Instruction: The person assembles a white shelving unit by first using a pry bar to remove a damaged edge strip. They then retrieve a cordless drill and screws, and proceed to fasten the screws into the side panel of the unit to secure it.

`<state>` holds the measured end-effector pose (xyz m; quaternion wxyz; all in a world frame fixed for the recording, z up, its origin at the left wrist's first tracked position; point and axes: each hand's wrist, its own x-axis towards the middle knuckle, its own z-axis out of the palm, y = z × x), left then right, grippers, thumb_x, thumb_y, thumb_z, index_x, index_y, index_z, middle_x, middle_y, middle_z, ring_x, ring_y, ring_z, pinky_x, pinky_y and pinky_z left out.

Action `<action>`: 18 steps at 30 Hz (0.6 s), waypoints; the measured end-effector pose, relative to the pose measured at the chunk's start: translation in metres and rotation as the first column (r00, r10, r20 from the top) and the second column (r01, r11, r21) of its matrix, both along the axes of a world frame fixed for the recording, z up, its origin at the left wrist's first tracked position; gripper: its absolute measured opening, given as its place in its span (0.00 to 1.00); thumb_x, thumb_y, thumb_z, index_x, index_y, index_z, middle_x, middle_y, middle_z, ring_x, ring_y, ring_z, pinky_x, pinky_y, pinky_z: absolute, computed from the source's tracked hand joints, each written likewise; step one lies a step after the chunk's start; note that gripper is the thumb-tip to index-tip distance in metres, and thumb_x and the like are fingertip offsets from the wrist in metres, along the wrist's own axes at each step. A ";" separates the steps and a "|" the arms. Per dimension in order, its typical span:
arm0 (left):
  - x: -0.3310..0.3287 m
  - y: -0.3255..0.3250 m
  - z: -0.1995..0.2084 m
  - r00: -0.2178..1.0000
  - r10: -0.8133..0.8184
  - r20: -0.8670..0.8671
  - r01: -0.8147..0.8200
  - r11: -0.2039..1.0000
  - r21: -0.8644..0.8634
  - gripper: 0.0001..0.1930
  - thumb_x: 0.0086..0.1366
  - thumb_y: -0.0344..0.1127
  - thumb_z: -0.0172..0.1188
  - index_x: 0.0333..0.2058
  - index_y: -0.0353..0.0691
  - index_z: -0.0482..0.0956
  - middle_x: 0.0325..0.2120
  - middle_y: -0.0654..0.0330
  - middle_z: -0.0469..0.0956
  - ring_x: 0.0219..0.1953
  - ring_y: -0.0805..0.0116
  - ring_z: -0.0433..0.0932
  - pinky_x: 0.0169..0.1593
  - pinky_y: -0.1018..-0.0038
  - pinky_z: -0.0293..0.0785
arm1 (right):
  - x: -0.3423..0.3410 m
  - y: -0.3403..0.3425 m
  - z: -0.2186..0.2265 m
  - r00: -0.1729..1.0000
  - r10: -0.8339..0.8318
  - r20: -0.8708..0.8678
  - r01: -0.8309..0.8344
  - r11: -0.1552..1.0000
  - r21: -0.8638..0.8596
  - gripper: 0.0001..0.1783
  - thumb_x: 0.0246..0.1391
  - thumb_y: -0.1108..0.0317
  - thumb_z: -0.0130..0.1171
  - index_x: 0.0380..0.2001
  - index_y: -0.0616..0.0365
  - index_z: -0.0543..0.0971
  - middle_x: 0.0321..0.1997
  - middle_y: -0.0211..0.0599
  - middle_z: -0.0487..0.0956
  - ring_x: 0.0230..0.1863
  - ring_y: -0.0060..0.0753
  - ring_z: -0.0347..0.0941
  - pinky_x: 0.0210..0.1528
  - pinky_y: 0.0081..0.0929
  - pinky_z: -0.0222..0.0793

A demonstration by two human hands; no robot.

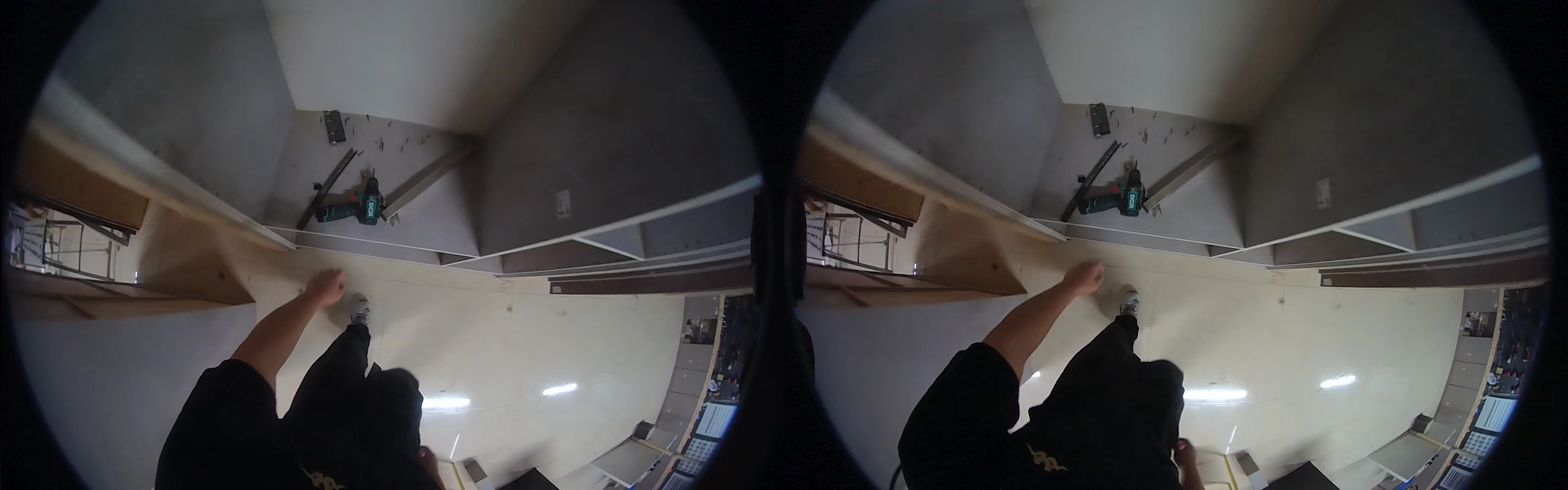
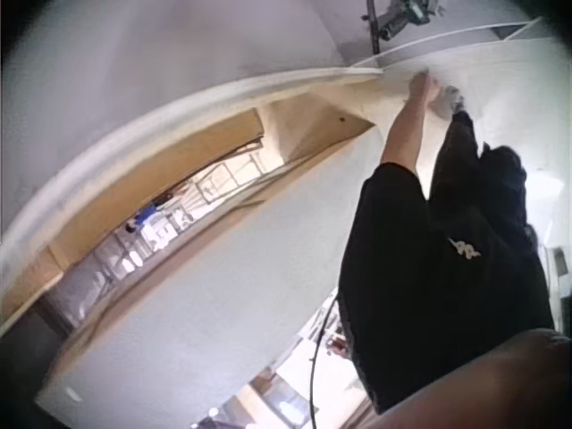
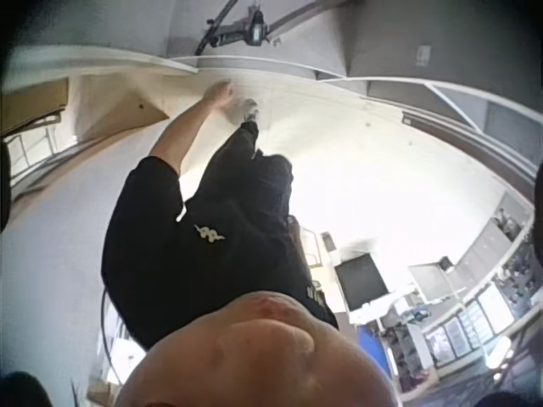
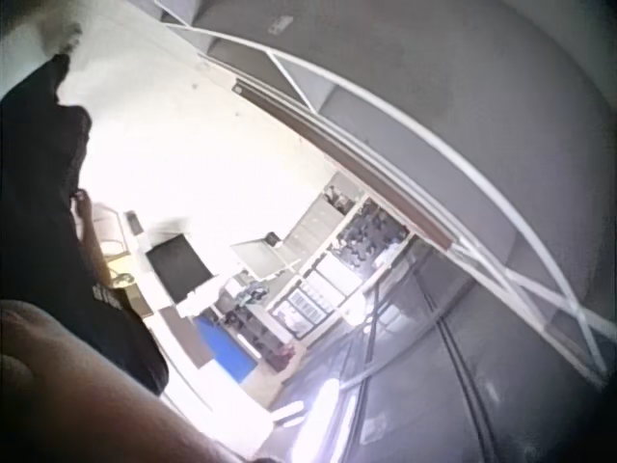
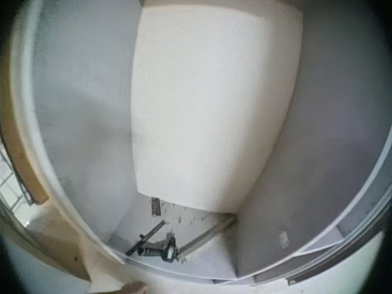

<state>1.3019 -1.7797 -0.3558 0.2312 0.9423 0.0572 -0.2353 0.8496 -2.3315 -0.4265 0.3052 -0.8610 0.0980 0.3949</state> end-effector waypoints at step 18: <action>0.228 0.078 -0.102 0.984 -0.177 0.010 0.162 0.922 0.352 0.32 0.46 0.49 0.71 0.44 0.35 0.69 0.39 0.48 0.71 0.45 0.50 0.71 0.45 0.59 0.70 | 0.563 0.212 -0.022 0.893 -0.246 -0.378 0.370 0.878 0.302 0.12 0.61 0.68 0.50 0.44 0.62 0.74 0.35 0.38 0.80 0.35 0.27 0.77 0.39 0.24 0.74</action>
